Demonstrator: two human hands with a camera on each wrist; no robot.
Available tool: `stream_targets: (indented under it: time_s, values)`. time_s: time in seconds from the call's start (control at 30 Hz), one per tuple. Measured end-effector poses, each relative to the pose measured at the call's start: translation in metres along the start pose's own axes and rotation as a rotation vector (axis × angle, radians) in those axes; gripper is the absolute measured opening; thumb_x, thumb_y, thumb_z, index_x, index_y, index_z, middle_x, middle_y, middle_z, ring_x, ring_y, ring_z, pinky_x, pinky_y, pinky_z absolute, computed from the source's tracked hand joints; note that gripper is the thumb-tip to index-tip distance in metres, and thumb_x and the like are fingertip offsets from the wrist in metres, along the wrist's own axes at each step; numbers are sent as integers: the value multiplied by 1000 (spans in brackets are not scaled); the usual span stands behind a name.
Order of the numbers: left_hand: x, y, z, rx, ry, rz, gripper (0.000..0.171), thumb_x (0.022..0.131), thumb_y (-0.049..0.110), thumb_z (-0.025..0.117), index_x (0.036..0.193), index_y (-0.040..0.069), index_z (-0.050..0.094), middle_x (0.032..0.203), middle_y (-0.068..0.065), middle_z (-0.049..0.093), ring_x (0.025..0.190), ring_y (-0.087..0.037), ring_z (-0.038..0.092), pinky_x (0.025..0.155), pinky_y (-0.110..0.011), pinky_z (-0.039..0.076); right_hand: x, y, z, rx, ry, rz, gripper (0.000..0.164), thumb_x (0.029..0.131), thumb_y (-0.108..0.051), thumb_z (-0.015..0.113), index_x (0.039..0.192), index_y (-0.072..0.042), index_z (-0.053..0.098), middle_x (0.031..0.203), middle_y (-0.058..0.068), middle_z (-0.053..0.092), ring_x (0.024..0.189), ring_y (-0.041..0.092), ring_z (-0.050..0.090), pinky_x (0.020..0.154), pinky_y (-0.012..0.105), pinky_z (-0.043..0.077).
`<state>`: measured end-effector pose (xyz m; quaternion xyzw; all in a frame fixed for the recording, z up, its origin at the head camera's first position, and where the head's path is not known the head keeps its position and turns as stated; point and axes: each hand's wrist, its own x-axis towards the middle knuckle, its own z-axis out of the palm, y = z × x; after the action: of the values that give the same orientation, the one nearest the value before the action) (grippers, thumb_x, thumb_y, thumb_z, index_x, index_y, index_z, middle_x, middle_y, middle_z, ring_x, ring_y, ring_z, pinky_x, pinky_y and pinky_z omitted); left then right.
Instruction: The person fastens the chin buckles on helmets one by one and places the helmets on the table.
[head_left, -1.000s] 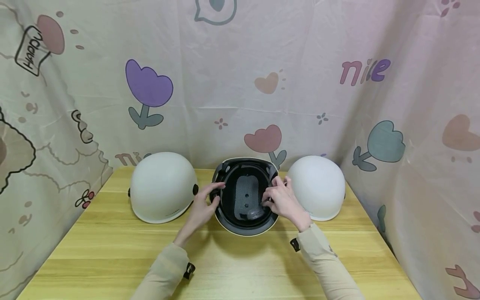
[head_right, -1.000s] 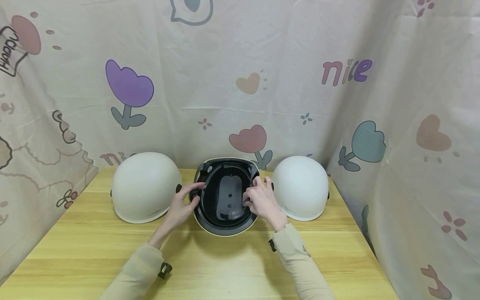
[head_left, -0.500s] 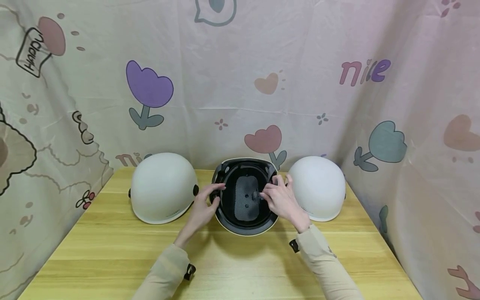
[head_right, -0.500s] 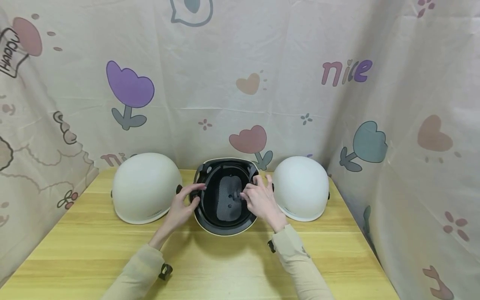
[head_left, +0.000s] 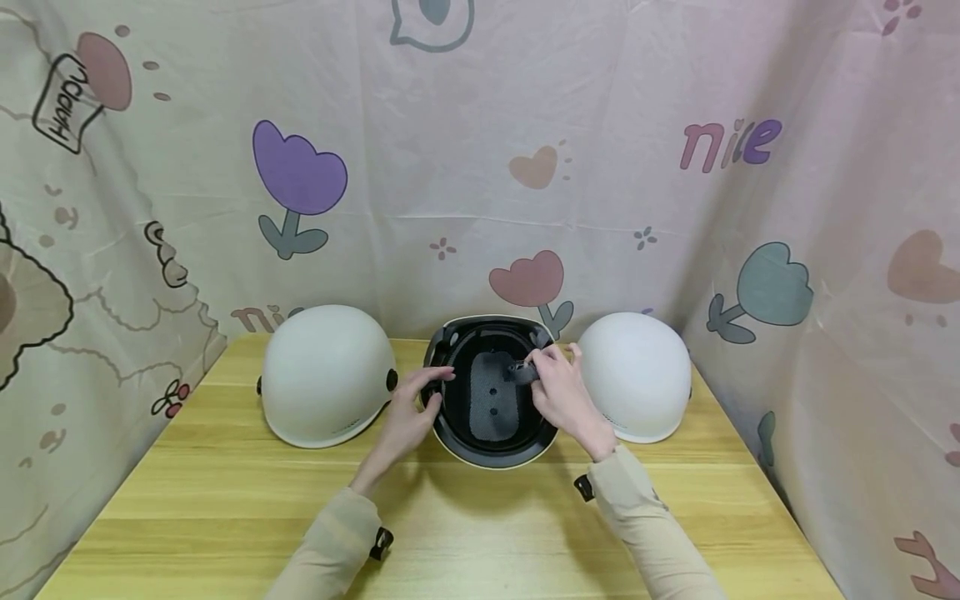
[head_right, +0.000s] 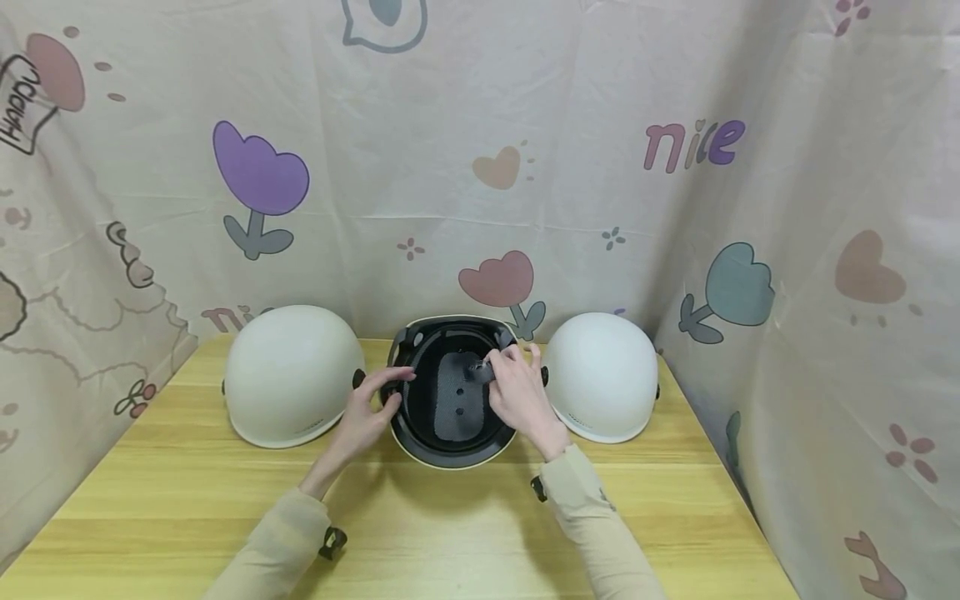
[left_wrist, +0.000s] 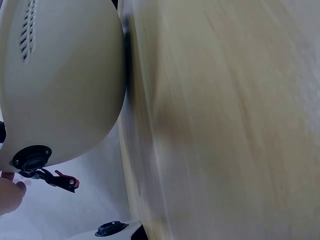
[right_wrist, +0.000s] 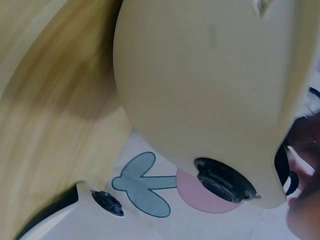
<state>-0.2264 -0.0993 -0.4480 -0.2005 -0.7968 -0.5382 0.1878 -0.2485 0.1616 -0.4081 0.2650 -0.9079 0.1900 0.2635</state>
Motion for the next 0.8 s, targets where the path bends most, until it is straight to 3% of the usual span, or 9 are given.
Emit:
stream_targets:
  time_s: [0.1,0.2,0.33,0.4,0.5,0.63,0.8]
  values:
    - [0,1,0,0,-3,-9,42,89,-15,60,126,3,67,121,-9,72,128,-32,53,114,-51,34,2,0,0,77,43,-3,22,76,9,53,91,-7,60,92,9,71,98,29,59,107,59,29]
    - [0,1,0,1,-2,-10,41,89,-14,60,125,3,67,121,-9,72,127,-32,53,113,-50,34,2,-1,-2,180,-5,18,19,76,4,54,92,-6,57,96,11,68,101,32,59,108,54,35]
    - [0,1,0,7,-3,8,40,89,-14,60,125,2,67,120,-10,72,127,-33,54,113,-49,35,1,-4,-4,274,-126,102,19,87,-18,61,104,-11,55,95,7,66,95,27,58,89,41,46]
    - [0,1,0,10,-1,21,40,88,-15,60,124,1,67,120,-11,72,126,-33,54,112,-47,36,1,-5,-4,283,-140,120,22,93,-31,65,104,-14,56,85,2,64,83,20,57,76,32,46]
    - [0,-1,-1,15,4,39,40,87,-16,60,124,-1,67,121,-13,71,126,-34,55,112,-47,37,2,-3,-2,296,-87,78,22,96,-36,68,93,-16,58,69,-4,56,67,11,51,63,23,42]
    - [-1,-2,-2,25,7,52,40,87,-17,59,123,-2,67,125,-16,69,131,-39,54,114,-52,37,2,1,2,337,43,-23,20,97,-20,68,78,-14,63,58,-7,51,55,2,45,54,18,37]
    - [-1,-1,-6,9,-7,39,41,87,-16,57,124,-3,67,131,-19,67,140,-41,48,117,-57,36,2,5,3,407,85,-73,11,94,-10,70,83,-11,71,56,-2,60,45,-6,45,49,13,37]
